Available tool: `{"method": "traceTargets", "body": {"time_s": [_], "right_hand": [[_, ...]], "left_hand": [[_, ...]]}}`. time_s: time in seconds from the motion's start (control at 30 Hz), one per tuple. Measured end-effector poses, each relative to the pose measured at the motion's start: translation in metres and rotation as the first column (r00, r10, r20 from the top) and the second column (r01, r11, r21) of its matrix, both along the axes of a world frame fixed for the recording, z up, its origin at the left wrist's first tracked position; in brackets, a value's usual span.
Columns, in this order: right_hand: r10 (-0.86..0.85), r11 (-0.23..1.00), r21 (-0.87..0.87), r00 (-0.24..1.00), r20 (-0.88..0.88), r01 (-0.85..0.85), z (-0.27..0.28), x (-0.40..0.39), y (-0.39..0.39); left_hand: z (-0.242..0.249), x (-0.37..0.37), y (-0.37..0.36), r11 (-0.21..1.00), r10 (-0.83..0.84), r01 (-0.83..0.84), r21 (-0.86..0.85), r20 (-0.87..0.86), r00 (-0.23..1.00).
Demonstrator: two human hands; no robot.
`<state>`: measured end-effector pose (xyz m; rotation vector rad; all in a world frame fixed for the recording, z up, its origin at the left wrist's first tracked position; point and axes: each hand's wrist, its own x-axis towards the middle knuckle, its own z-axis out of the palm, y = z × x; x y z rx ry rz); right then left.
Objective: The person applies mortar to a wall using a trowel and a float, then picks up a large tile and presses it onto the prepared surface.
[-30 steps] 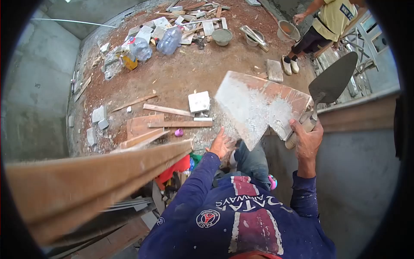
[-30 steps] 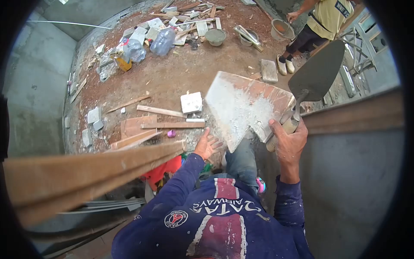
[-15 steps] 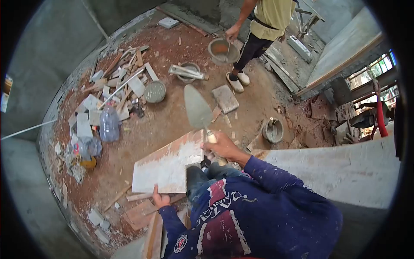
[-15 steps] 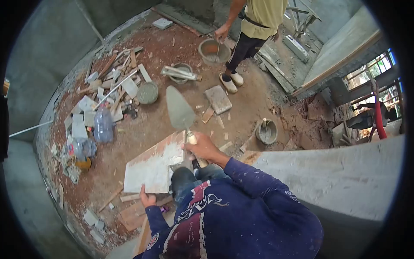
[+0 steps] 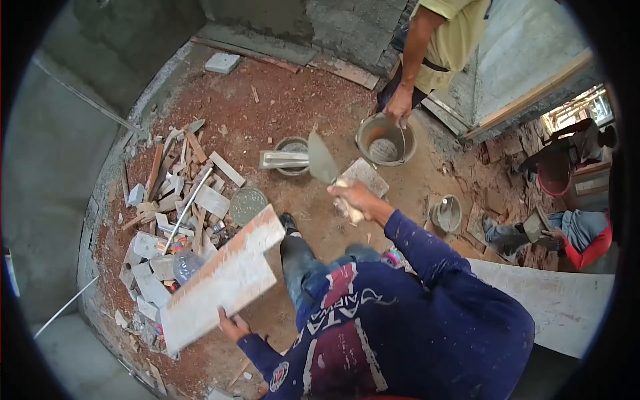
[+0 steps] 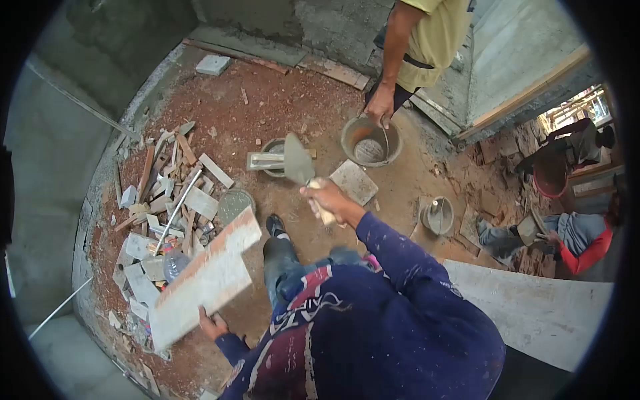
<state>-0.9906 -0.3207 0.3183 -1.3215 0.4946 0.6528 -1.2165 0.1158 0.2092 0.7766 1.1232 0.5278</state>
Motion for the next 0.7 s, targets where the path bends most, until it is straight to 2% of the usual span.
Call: {"method": "traceTargets", "body": {"time_s": [0.07,0.13,0.2,0.23,0.27,0.3,0.33,0.37,0.43,0.47,0.53,0.57,0.63,0.67,0.7], "right_hand": [[-0.128,0.990,-0.057,0.991,0.038,0.130,0.007,0.026,0.006],[-0.150,0.985,-0.076,0.988,0.040,0.152,0.019,0.054,0.004],[-0.152,0.982,-0.103,0.987,0.048,0.156,0.033,0.075,-0.002],[-0.172,0.980,-0.096,0.984,0.040,0.175,0.030,0.084,-0.004],[-0.214,0.969,-0.110,0.975,0.063,0.220,0.026,0.094,-0.005],[-0.252,0.957,-0.123,0.963,0.091,0.262,0.021,0.105,-0.009],[-0.248,0.962,-0.096,0.966,0.077,0.254,0.016,0.117,-0.015],[-0.257,0.961,-0.088,0.964,0.073,0.263,0.012,0.129,-0.018],[-0.302,0.948,-0.091,0.953,0.034,0.304,0.005,0.158,-0.028],[-0.314,0.945,-0.091,0.949,0.027,0.315,-0.001,0.176,-0.035],[-0.313,0.949,-0.020,0.948,0.054,0.315,-0.022,0.205,-0.052],[-0.343,0.939,-0.030,0.939,0.022,0.344,-0.034,0.217,-0.062],[-0.361,0.932,-0.035,0.932,0.010,0.361,-0.054,0.272,-0.088],[-0.392,0.919,-0.052,0.919,-0.030,0.390,-0.059,0.299,-0.103],[-0.405,0.914,-0.053,0.913,-0.054,0.403,-0.070,0.323,-0.125]], "left_hand": [[0.010,0.066,0.011,0.998,-0.057,0.057,0.010,0.035,0.998],[0.009,0.134,0.023,0.989,-0.134,0.133,0.058,0.005,0.991],[0.014,0.208,0.020,0.963,-0.254,0.264,0.058,-0.142,0.957],[0.022,0.248,0.003,0.964,-0.259,0.259,0.054,-0.006,0.966],[0.012,0.283,0.003,0.941,-0.335,0.332,0.065,0.045,0.941],[-0.006,0.318,0.012,0.912,-0.397,0.403,0.070,-0.083,0.914],[0.010,0.357,-0.015,0.921,-0.380,0.379,0.084,-0.004,0.925],[0.054,0.389,-0.063,0.928,-0.347,0.337,0.162,0.037,0.937],[0.021,0.448,-0.071,0.891,-0.373,0.345,0.296,0.043,0.927],[0.014,0.472,-0.076,0.886,-0.385,0.358,0.296,0.036,0.922],[0.030,0.511,-0.116,0.839,-0.458,0.494,0.227,-0.194,0.867],[0.023,0.524,-0.131,0.823,-0.485,0.528,0.211,-0.224,0.845],[0.006,0.564,-0.157,0.813,-0.562,0.553,0.183,-0.001,0.827],[-0.015,0.579,-0.170,0.835,-0.547,0.529,0.154,0.124,0.828],[0.006,0.590,-0.199,0.843,-0.538,0.538,0.021,0.030,0.842]]}}
